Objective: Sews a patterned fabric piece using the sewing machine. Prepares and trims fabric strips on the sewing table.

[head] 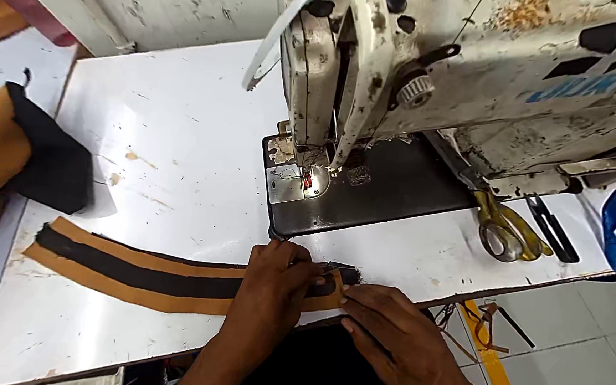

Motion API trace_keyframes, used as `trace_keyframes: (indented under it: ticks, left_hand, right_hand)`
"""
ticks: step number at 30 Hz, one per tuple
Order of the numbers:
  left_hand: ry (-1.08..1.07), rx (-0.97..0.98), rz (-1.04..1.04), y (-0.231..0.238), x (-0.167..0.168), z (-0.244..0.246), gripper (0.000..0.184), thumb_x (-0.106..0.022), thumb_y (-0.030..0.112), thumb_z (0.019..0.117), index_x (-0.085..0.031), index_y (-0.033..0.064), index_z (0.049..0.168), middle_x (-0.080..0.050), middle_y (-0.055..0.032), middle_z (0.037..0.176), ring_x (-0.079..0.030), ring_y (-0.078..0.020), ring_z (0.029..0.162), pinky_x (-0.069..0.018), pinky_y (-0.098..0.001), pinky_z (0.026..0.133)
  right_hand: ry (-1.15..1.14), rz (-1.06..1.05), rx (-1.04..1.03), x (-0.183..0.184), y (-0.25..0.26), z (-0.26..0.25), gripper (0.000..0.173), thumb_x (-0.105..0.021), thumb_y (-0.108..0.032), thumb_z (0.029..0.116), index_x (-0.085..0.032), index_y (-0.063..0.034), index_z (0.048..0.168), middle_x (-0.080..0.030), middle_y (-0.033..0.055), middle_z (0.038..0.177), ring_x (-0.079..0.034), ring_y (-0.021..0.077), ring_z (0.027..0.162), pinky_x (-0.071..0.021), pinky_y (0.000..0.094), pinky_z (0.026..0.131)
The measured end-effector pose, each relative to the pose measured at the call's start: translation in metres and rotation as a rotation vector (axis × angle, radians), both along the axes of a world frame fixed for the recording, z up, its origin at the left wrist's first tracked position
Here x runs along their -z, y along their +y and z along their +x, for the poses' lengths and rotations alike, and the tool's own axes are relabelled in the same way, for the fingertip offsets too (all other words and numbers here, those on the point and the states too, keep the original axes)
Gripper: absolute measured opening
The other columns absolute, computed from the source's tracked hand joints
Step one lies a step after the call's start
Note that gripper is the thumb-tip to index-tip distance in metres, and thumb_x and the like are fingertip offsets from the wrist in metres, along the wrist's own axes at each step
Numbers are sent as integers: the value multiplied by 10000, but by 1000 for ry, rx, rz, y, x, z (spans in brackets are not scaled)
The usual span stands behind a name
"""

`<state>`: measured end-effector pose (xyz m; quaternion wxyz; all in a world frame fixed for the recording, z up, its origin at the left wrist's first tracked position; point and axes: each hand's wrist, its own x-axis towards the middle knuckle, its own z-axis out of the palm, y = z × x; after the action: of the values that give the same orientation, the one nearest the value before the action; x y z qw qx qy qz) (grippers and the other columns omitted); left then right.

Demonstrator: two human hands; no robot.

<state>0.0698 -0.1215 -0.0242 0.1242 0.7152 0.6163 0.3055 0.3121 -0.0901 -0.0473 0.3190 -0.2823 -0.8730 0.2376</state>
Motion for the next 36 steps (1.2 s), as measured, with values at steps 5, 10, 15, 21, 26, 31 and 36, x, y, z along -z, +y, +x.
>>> trace_keyframes:
  ticks: [5,10,15,21,26,31,36]
  left_hand:
    - [65,172,78,-5,-1,-5,181,-541,250,1058,-715,200,1055,-710,9,1030,-653,-139,961,-488,-344,854]
    - [-14,372,109,-10,-1,-20,245,-506,108,1052,-721,168,1153,-706,-41,1065,-658,-180,989,-535,-312,857]
    - [145,496,226,-11,-7,-24,209,-552,76,1040,-712,75,1175,-719,-83,1117,-673,-217,1026,-552,-320,897]
    - [345,565,331,-13,-9,-25,199,-518,48,1037,-694,33,1128,-720,-103,1119,-692,-230,1021,-567,-311,880]
    - [347,571,409,-19,-16,-25,181,-528,28,1023,-687,26,1107,-717,-101,1032,-669,-222,898,-533,-320,804]
    - [328,563,435,-22,-20,-25,160,-540,26,1013,-681,36,1089,-717,-89,1004,-671,-215,889,-535,-320,821]
    - [246,492,383,-19,-20,-25,153,-531,58,1029,-658,62,1115,-697,-87,1002,-662,-214,916,-534,-315,822]
  right_hand:
    - [-31,17,-5,1,-1,1,217,-636,-238,1021,-746,-115,1163,-712,45,1275,-642,180,1200,-520,292,1001]
    - [-89,57,9,-2,-4,0,216,-645,-219,1015,-741,-99,1167,-703,41,1292,-623,182,1211,-495,296,997]
    - [-78,37,-10,0,-3,2,207,-654,-206,1009,-742,-97,1162,-699,45,1293,-615,184,1223,-487,291,1015]
    - [-81,37,-14,0,-4,4,225,-649,-205,1012,-738,-84,1179,-690,62,1307,-610,193,1239,-479,288,1049]
    - [107,-49,59,-4,-6,0,231,-761,-200,940,-658,-54,1086,-667,102,1264,-603,184,1254,-496,280,1076]
    - [145,-63,124,-14,-6,-8,132,-683,-102,962,-724,-126,1085,-741,26,1127,-656,151,1091,-519,275,941]
    - [138,22,148,-21,-1,-7,93,-678,-64,961,-735,-129,995,-739,3,1060,-652,116,959,-518,205,846]
